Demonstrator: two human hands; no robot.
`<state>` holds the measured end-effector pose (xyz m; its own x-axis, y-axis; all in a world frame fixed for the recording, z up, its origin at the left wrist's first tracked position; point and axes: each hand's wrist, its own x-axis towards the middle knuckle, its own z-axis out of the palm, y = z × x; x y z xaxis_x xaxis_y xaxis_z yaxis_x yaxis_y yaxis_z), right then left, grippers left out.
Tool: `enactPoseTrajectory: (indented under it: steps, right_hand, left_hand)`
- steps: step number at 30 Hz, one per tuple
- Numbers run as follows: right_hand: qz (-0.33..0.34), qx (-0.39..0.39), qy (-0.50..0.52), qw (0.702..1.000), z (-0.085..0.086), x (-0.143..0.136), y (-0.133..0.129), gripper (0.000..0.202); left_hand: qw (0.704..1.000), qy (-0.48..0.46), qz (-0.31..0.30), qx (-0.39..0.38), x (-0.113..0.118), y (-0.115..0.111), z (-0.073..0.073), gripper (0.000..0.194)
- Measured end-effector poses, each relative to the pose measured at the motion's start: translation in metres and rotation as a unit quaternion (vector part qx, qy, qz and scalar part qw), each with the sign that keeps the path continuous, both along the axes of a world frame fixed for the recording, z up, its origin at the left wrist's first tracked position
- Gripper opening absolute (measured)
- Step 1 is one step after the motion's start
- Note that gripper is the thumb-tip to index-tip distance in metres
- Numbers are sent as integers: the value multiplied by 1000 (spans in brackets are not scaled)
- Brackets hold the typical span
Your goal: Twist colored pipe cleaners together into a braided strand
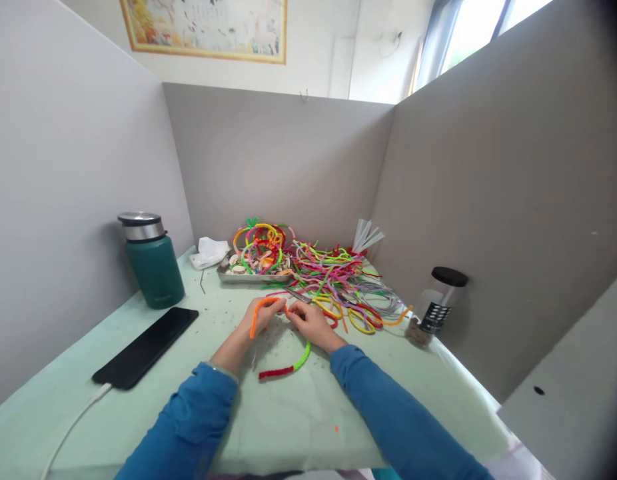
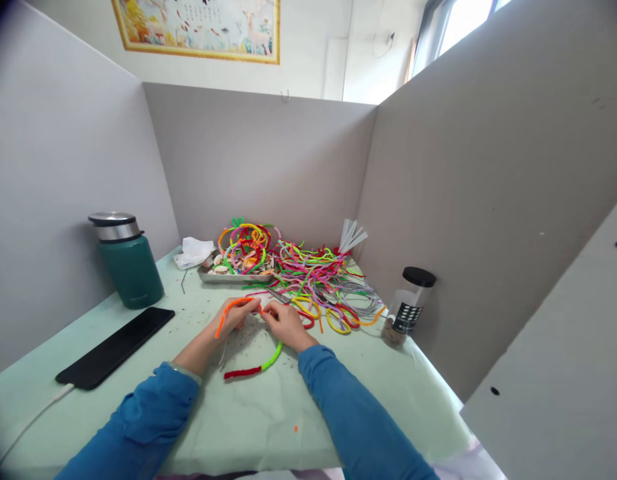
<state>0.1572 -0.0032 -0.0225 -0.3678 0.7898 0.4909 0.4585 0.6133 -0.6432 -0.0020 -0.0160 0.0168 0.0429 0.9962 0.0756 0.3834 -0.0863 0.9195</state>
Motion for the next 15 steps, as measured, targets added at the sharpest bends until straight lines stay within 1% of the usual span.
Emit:
enactPoseTrajectory:
  steps: [6, 11, 15]
  right_hand:
    - [-4, 2, 5, 1000, -2, 0, 1, 18]
    - [-9, 7, 4, 1000, -5, -1, 3, 18]
    - [-12, 7, 4, 1000, -5, -1, 3, 18]
  left_hand:
    - [999, -19, -22, 16, -2, 5, -7, 39]
    - [998, -21, -51, 34, -2, 4, -4, 37]
    - [998, -14, -56, 37, -2, 4, -4, 37]
